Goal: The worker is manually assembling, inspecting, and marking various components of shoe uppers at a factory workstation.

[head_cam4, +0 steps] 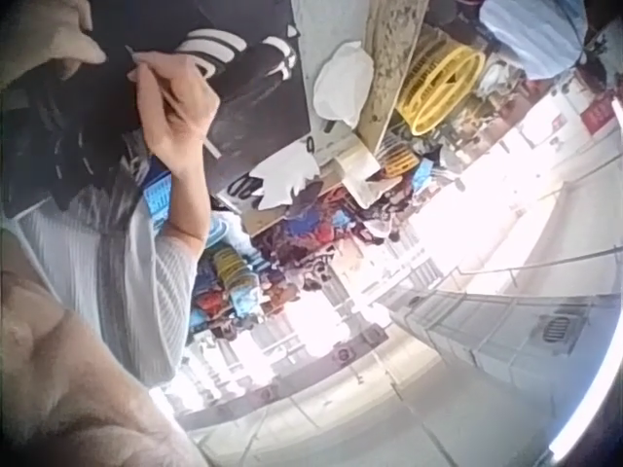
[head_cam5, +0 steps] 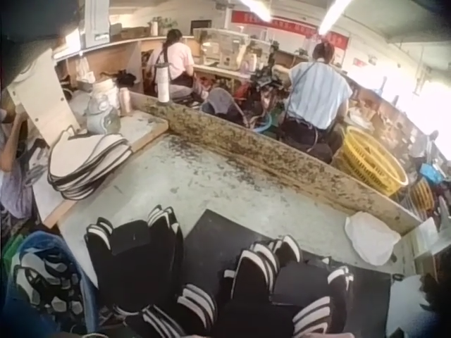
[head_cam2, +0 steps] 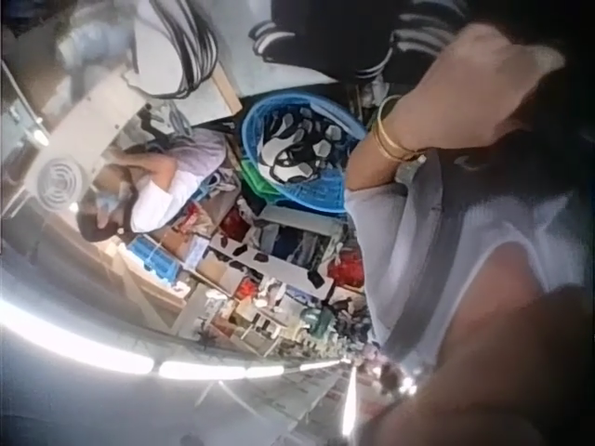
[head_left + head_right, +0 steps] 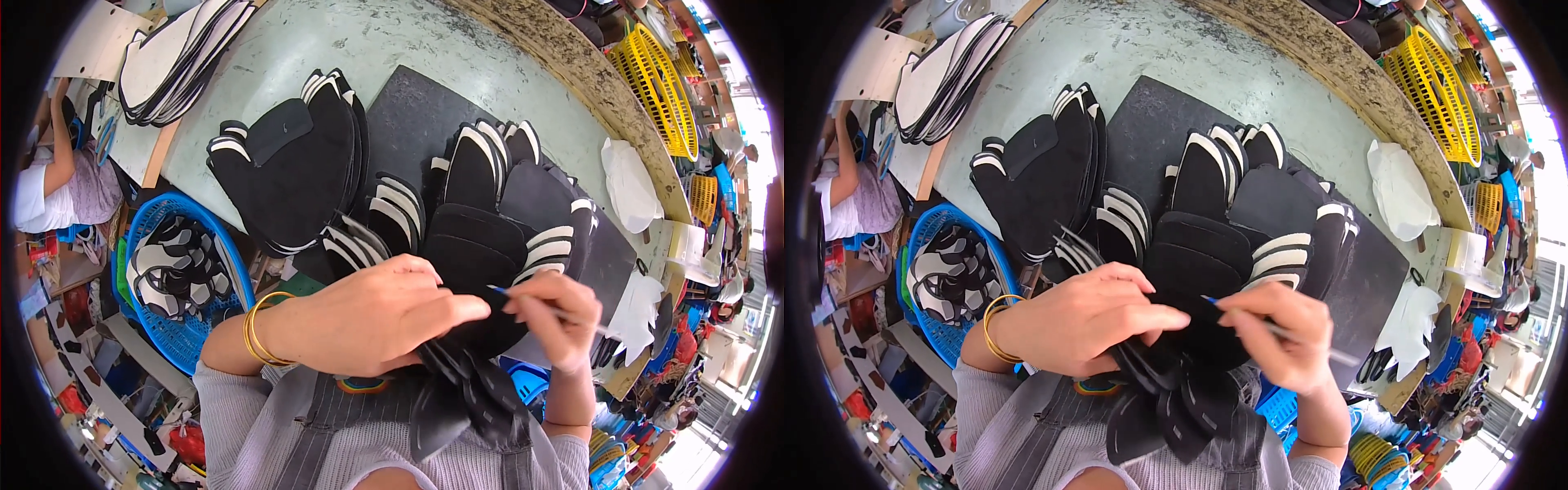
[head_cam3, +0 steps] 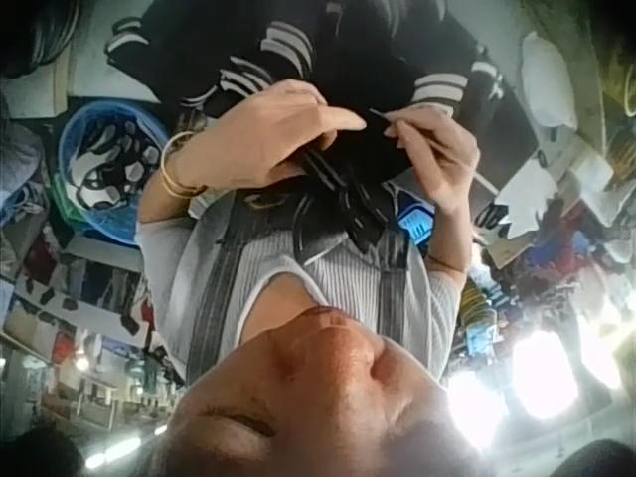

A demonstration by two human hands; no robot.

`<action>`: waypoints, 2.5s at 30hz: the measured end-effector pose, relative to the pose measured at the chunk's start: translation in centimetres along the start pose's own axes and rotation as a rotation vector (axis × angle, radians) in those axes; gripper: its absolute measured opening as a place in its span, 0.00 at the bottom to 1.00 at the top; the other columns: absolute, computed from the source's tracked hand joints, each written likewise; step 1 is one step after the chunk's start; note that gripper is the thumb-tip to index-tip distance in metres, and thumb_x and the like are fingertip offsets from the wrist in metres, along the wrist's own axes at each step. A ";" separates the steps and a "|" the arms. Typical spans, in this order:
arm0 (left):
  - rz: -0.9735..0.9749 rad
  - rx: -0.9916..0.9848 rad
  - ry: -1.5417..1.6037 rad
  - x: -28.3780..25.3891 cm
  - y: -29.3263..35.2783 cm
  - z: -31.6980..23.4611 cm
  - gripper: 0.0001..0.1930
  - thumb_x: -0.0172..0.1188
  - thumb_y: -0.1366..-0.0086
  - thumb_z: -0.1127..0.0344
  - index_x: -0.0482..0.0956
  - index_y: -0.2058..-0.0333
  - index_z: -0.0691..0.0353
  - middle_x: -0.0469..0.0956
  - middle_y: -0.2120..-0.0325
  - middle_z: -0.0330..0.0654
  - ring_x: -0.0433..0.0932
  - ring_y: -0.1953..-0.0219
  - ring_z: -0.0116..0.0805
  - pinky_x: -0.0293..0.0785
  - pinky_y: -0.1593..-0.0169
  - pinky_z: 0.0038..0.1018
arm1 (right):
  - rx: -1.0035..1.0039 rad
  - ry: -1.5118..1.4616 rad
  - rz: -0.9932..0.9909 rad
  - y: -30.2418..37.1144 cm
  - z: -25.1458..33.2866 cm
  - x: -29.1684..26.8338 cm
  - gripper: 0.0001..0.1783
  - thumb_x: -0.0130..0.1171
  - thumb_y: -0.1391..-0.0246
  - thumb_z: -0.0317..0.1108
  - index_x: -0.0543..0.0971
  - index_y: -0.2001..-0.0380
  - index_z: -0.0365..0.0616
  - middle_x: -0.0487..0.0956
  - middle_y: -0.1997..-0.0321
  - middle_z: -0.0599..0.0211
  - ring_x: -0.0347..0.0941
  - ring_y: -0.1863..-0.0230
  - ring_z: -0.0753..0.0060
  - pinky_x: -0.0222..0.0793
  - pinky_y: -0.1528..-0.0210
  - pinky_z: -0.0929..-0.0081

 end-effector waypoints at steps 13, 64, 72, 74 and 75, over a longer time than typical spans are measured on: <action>-0.001 -0.164 -0.112 -0.3 -1.5 2.0 0.17 0.69 0.57 0.70 0.76 0.66 0.60 0.61 0.44 0.56 0.63 0.44 0.54 0.61 0.43 0.42 | -0.214 0.316 0.177 -0.6 -0.4 1.4 0.08 0.58 0.55 0.18 0.78 0.68 0.35 0.77 0.75 0.59 0.73 0.76 0.64 0.67 0.74 0.73; -0.044 -0.212 -0.179 -0.5 -1.6 2.4 0.17 0.71 0.59 0.64 0.79 0.69 0.60 0.64 0.47 0.50 0.64 0.50 0.50 0.62 0.46 0.40 | -0.039 -0.343 -0.533 -0.3 -3.7 -3.9 0.09 0.47 0.42 0.23 0.77 0.63 0.34 0.78 0.68 0.60 0.69 0.72 0.77 0.64 0.68 0.82; -0.083 -0.141 -0.276 -2.9 2.0 -4.2 0.16 0.66 0.64 0.71 0.78 0.71 0.59 0.76 0.67 0.39 0.78 0.71 0.37 0.75 0.70 0.26 | 0.019 0.505 -0.382 -4.7 -5.6 -5.3 0.18 0.54 0.42 0.35 0.71 0.50 0.38 0.76 0.53 0.56 0.69 0.50 0.59 0.62 0.46 0.69; -0.120 -0.207 -0.378 -6.0 3.2 -4.1 0.20 0.68 0.67 0.72 0.78 0.69 0.61 0.76 0.67 0.40 0.78 0.69 0.38 0.75 0.66 0.28 | 0.002 0.649 -0.258 -5.6 -6.4 -5.0 0.22 0.58 0.45 0.35 0.70 0.50 0.38 0.75 0.52 0.53 0.66 0.48 0.51 0.61 0.45 0.65; -0.188 -0.237 -0.478 -7.7 4.3 -4.0 0.21 0.69 0.68 0.73 0.78 0.68 0.62 0.77 0.67 0.40 0.78 0.68 0.36 0.75 0.64 0.27 | -0.031 0.638 -0.252 -5.8 -6.3 -4.5 0.22 0.58 0.45 0.35 0.70 0.50 0.38 0.75 0.52 0.53 0.66 0.48 0.51 0.61 0.45 0.65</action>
Point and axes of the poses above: each hand's wrist, its own y-axis away from the middle knuckle, its own x-axis out of the palm, z = x × y, the point moved 5 cm from there along -y, towards the middle knuckle
